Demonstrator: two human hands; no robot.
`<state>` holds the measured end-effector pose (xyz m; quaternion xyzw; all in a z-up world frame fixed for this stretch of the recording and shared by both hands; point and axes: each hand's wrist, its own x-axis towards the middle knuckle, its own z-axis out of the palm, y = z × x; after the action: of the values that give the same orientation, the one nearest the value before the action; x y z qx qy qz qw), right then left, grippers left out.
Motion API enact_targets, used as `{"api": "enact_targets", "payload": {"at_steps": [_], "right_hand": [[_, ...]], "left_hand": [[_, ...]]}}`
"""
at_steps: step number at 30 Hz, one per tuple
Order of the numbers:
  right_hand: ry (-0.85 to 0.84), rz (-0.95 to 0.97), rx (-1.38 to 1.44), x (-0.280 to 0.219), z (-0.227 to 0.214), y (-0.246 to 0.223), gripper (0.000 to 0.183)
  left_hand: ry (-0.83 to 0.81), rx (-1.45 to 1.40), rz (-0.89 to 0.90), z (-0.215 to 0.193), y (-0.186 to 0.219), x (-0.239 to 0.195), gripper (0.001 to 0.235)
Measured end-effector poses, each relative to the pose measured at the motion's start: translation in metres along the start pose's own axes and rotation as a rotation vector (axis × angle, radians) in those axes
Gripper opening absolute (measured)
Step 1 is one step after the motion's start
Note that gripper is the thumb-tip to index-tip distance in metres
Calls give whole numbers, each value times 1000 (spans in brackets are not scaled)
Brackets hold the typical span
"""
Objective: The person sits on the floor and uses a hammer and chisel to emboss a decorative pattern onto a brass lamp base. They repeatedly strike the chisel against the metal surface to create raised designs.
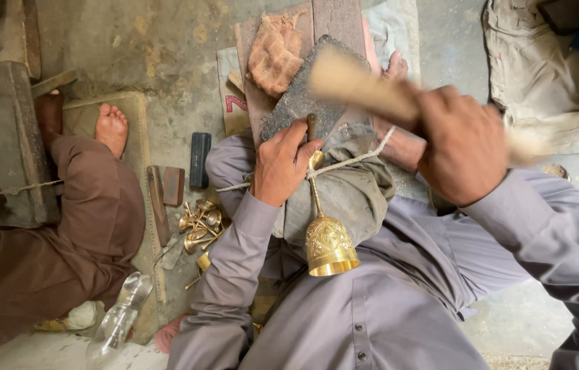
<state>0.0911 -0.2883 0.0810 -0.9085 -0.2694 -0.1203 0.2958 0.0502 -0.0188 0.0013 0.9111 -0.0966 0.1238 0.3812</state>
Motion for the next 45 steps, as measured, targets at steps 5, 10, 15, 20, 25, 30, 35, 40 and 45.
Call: {"api": "enact_targets", "payload": {"at_steps": [5, 10, 15, 20, 25, 30, 35, 40, 45], "right_hand": [[52, 46, 118, 1, 0, -3, 70], [-40, 30, -49, -1, 1, -2, 57], [-90, 7, -365, -4, 4, 2, 40], [-137, -27, -515, -12, 7, 5, 65], [-64, 62, -297, -20, 15, 6, 65], [-94, 51, -373, -24, 14, 5, 67], [19, 191, 113, -14, 6, 1, 43], [-72, -4, -443, -7, -4, -5, 28], [-38, -43, -442, 5, -7, -13, 33]], "left_hand": [[-26, 5, -25, 0, -2, -2, 35], [-58, 45, -31, 0, -4, 0, 34], [-69, 16, -33, -3, -2, 2, 33], [-76, 11, -21, -5, -1, 4, 31], [-53, -1, 34, -5, -3, 4, 30], [-115, 12, 37, -6, -7, 5, 32], [-103, -6, 20, -6, -8, 11, 32], [-56, -73, 32, -7, -7, 6, 32], [73, -159, -145, -3, -11, -15, 28]]}}
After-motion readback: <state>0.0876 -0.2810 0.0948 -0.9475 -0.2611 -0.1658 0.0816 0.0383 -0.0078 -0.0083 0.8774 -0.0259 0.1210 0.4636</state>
